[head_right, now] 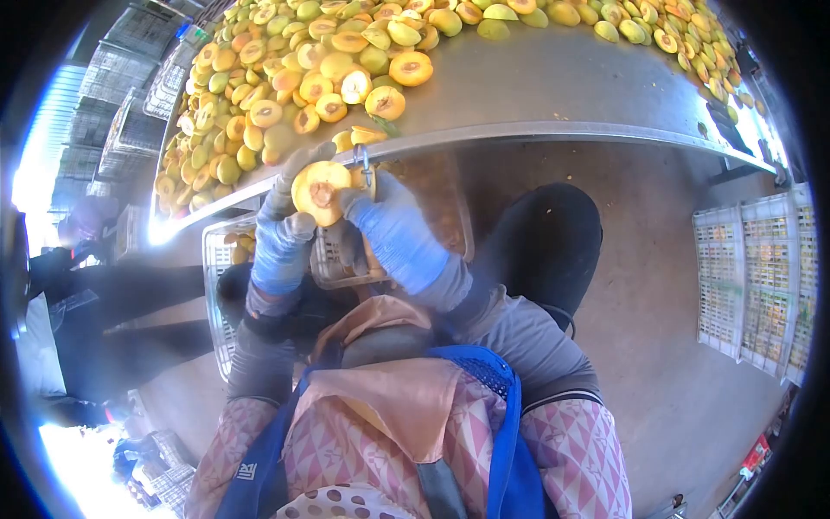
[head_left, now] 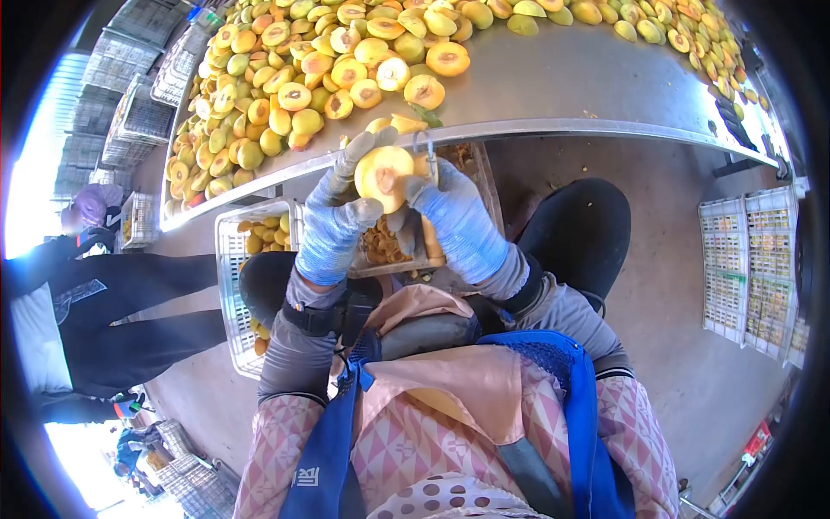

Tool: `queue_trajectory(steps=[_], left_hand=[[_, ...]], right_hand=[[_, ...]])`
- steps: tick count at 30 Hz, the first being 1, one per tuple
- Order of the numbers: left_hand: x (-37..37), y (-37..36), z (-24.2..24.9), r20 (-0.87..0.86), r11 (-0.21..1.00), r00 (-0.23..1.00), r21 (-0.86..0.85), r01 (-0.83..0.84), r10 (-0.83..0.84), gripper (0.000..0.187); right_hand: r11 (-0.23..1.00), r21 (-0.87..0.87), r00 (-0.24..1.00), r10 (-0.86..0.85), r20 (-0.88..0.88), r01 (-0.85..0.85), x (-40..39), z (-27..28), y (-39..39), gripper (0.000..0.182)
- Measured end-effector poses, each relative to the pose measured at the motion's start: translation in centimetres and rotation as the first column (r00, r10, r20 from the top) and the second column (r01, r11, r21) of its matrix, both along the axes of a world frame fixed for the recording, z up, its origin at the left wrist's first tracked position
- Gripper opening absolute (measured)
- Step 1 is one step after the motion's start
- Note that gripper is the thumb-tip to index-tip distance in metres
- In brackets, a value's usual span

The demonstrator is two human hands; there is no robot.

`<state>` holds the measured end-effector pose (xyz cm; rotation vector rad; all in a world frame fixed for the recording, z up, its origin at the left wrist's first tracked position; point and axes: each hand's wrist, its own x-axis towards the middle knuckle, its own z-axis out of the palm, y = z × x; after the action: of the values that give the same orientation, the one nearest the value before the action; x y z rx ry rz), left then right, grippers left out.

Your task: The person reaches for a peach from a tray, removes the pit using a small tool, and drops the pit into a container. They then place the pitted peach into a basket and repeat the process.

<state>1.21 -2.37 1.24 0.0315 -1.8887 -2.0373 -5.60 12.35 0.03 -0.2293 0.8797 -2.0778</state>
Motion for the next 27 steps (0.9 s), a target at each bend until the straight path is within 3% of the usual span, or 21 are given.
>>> queue_trajectory(steps=[2,3,4,6,7,10,12,13,16,19,22,27], left_hand=[[0.1,1.3,0.2,-0.009,0.968,0.999,0.248,-0.049,0.053,0.065],[0.2,1.7,0.3,-0.006,0.928,0.997,0.367,-0.073,0.081,0.060],[0.2,1.4,-0.2,0.029,0.945,0.988,0.287,-0.156,0.155,0.057],[0.1,0.8,-1.5,0.077,0.944,0.950,0.114,-0.310,0.303,0.053],[0.3,0.9,-1.7,-0.074,0.792,0.914,-0.476,-0.384,0.399,0.028],[0.4,1.0,-2.1,-0.053,0.811,0.917,-0.447,-0.376,0.396,0.034],[0.2,1.4,-1.6,-0.031,0.949,0.951,-0.055,-0.310,0.308,0.034],[0.0,1.6,-1.4,-0.035,0.955,0.964,0.150,-0.255,0.262,0.034],[-0.2,1.8,-1.6,-0.016,0.925,0.944,-0.198,-0.325,0.329,0.036],[-0.2,1.9,-1.7,-0.043,0.876,0.937,-0.342,-0.339,0.346,0.038],[-0.6,2.6,-1.9,-0.160,0.839,0.904,-0.336,-0.428,0.397,0.043],[-0.5,2.2,-2.2,-0.131,0.749,0.885,-0.486,-0.450,0.446,0.032]], right_hand=[[0.999,0.029,1.000,-0.016,0.001,0.016,0.7,-0.5,-0.6,0.026],[0.972,0.234,0.992,0.047,-0.114,-0.019,0.7,-0.6,-0.5,0.026],[0.948,0.288,0.928,-0.020,-0.372,0.135,0.9,-1.0,-0.7,0.027],[0.854,0.260,0.597,-0.072,-0.799,0.451,1.0,-0.8,-1.1,0.028],[0.844,0.378,0.629,0.062,-0.775,0.382,0.9,-0.2,0.0,0.039],[0.812,0.373,0.454,0.152,-0.878,0.450,1.0,0.0,0.2,0.039],[0.786,0.400,0.435,0.187,-0.881,0.471,1.3,-0.3,0.1,0.036],[0.773,0.412,0.424,0.206,-0.882,0.483,1.3,-0.5,0.0,0.035],[0.771,0.390,0.423,0.174,-0.889,0.503,1.5,-0.7,-0.1,0.031],[0.808,0.344,0.452,0.110,-0.885,0.478,2.0,-1.5,-0.3,0.031],[0.827,0.334,0.476,0.092,-0.874,0.453,2.4,-1.3,-0.4,0.032],[0.795,0.427,0.475,0.202,-0.856,0.431,2.6,-1.1,-0.2,0.034]])
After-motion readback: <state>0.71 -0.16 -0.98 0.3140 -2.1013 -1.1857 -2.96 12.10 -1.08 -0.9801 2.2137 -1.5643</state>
